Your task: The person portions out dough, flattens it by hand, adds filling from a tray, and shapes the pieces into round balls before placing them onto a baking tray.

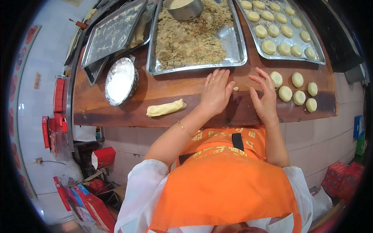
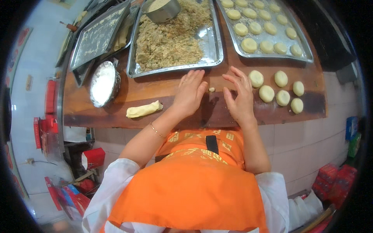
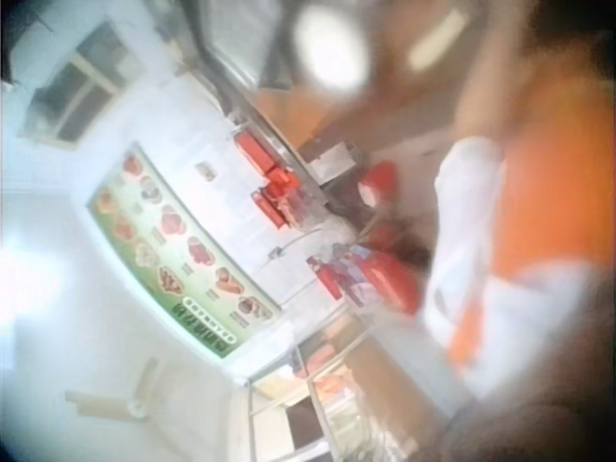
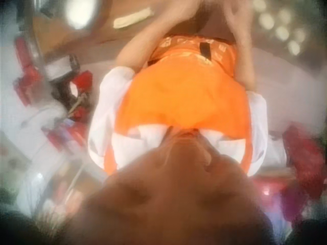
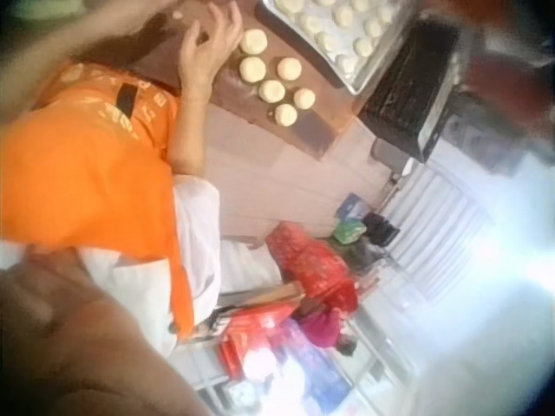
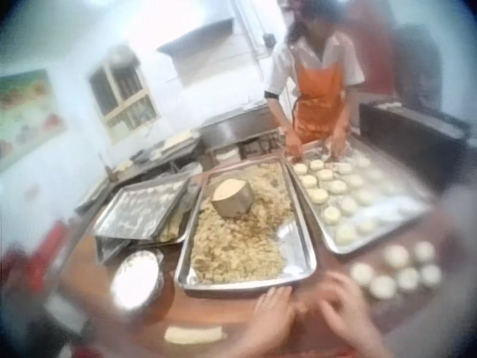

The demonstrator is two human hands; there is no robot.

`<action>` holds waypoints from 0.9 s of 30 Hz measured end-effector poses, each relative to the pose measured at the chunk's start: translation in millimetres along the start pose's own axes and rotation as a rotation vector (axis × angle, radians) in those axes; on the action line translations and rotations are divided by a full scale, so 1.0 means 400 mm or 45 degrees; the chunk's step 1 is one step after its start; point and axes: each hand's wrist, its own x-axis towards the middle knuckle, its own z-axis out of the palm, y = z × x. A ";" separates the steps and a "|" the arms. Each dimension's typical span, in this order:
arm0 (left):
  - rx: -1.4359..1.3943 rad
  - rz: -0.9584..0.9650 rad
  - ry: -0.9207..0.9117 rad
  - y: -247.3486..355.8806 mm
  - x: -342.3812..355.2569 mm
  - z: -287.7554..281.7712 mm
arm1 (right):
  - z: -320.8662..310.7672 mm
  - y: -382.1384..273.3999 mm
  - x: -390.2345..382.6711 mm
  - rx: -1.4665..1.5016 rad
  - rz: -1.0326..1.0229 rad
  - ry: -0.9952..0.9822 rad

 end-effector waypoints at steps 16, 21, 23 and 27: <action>0.289 -0.028 -0.284 -0.019 0.011 0.012 | -0.045 0.037 -0.052 0.214 0.117 0.076; 0.293 -0.030 -0.292 -0.013 0.015 0.014 | -0.046 0.035 -0.055 0.220 0.136 0.093; 0.312 -0.012 -0.285 -0.014 0.015 0.016 | -0.048 0.027 -0.056 0.212 0.129 0.096; 0.322 -0.017 -0.287 -0.034 0.021 0.019 | -0.061 0.002 -0.060 0.208 0.098 0.099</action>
